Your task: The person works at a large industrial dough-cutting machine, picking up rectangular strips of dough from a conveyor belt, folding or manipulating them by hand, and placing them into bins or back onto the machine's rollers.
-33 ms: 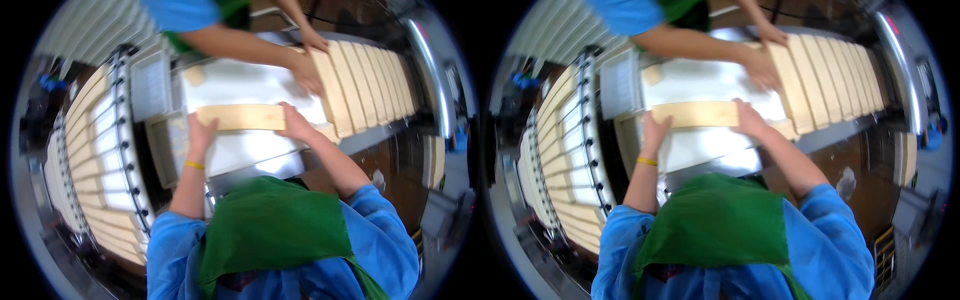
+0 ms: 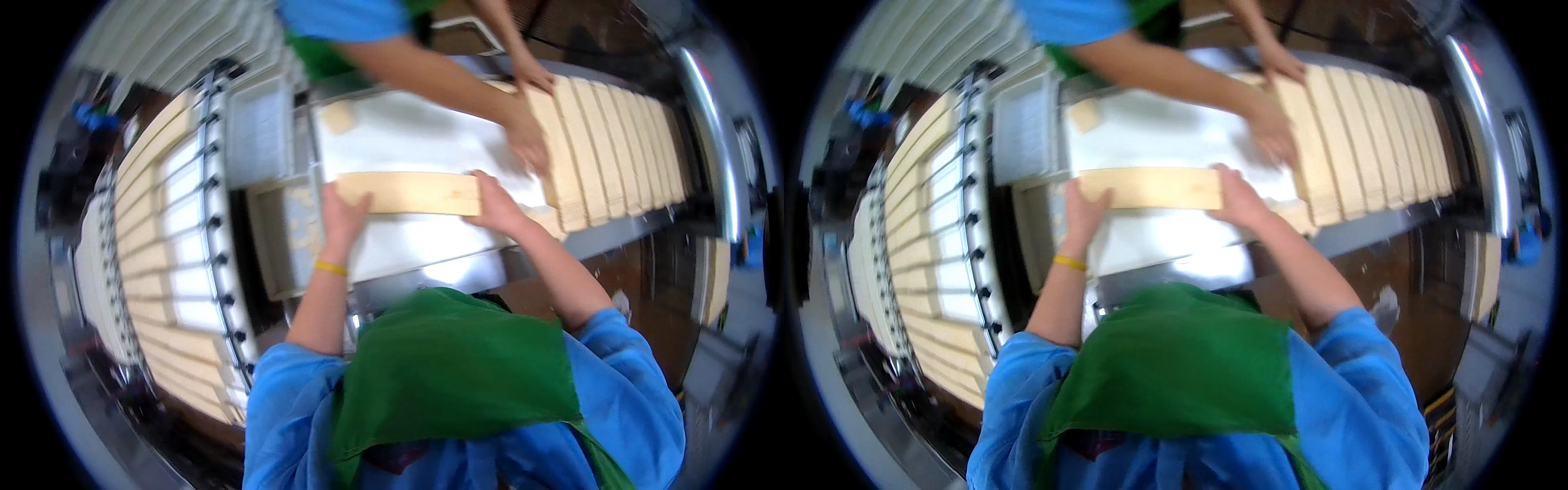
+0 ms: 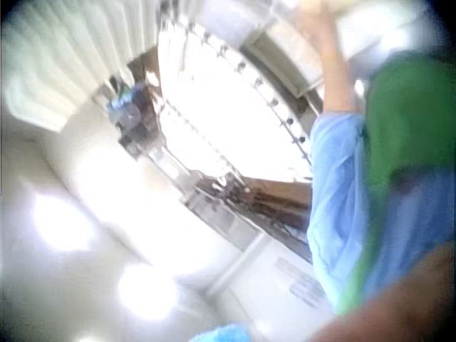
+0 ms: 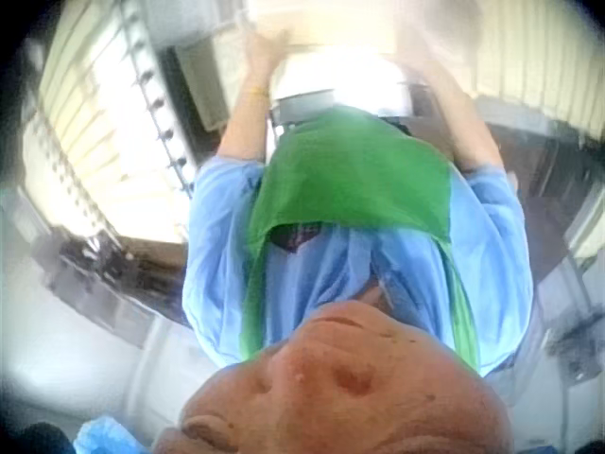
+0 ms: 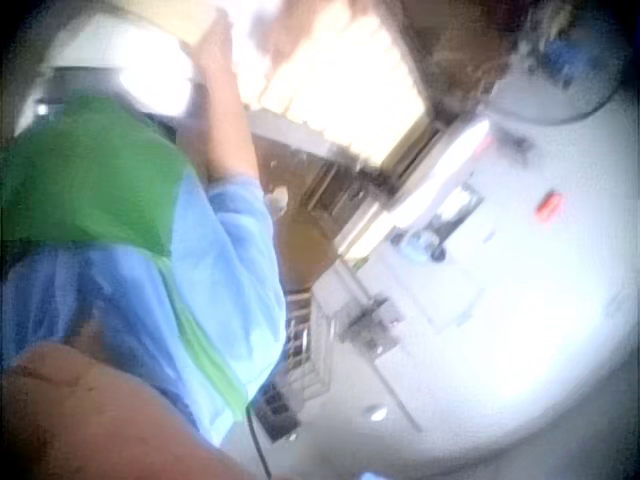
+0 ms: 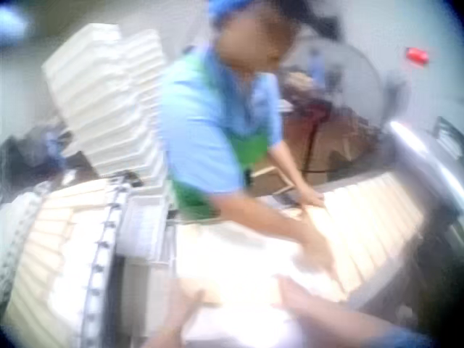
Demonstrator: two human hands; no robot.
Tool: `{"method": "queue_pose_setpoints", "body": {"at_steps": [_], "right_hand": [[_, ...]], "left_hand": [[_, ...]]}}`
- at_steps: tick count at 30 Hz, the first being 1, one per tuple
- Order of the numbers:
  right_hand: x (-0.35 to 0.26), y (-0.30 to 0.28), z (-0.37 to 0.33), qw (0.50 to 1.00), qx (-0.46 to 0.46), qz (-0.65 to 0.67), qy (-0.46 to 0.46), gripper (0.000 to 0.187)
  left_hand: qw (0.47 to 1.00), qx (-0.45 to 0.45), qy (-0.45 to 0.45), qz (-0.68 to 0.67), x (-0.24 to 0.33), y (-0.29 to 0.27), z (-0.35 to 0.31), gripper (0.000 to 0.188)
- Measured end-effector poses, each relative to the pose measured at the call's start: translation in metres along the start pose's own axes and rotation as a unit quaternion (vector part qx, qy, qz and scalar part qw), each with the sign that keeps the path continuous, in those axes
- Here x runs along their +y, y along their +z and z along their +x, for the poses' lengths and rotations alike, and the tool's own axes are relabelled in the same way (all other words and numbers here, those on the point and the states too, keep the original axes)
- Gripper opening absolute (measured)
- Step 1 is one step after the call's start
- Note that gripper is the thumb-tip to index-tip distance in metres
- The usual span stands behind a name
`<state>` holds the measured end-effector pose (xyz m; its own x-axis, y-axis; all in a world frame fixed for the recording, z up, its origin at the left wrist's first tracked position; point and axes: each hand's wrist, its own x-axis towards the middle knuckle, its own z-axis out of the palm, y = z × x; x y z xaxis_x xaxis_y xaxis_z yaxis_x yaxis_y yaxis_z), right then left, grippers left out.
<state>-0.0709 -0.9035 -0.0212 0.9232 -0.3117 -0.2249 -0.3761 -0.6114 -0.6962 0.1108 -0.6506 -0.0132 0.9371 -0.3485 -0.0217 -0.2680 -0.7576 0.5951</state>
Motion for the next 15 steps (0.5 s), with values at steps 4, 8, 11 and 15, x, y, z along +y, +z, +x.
{"method": "queue_pose_setpoints", "body": {"at_steps": [4,8,11,15], "right_hand": [[-0.05,0.026,-0.01,1.0,0.01,-0.001,-0.028,0.078],[-0.128,0.063,-0.009,0.994,-0.037,0.039,-0.092,0.086],[-0.181,0.101,-0.006,0.976,-0.076,0.133,-0.154,0.074],[-0.251,0.166,-0.007,0.946,-0.144,0.227,-0.179,0.056]], "left_hand": [[0.99,0.082,-0.054,-0.104,-0.036,-0.034,-0.029,0.071],[0.975,0.181,-0.056,-0.115,-0.073,-0.124,-0.045,0.061],[0.964,0.256,-0.049,-0.048,-0.136,-0.187,-0.048,0.043],[0.932,0.323,-0.109,-0.124,-0.24,-0.255,-0.066,0.033]]}}
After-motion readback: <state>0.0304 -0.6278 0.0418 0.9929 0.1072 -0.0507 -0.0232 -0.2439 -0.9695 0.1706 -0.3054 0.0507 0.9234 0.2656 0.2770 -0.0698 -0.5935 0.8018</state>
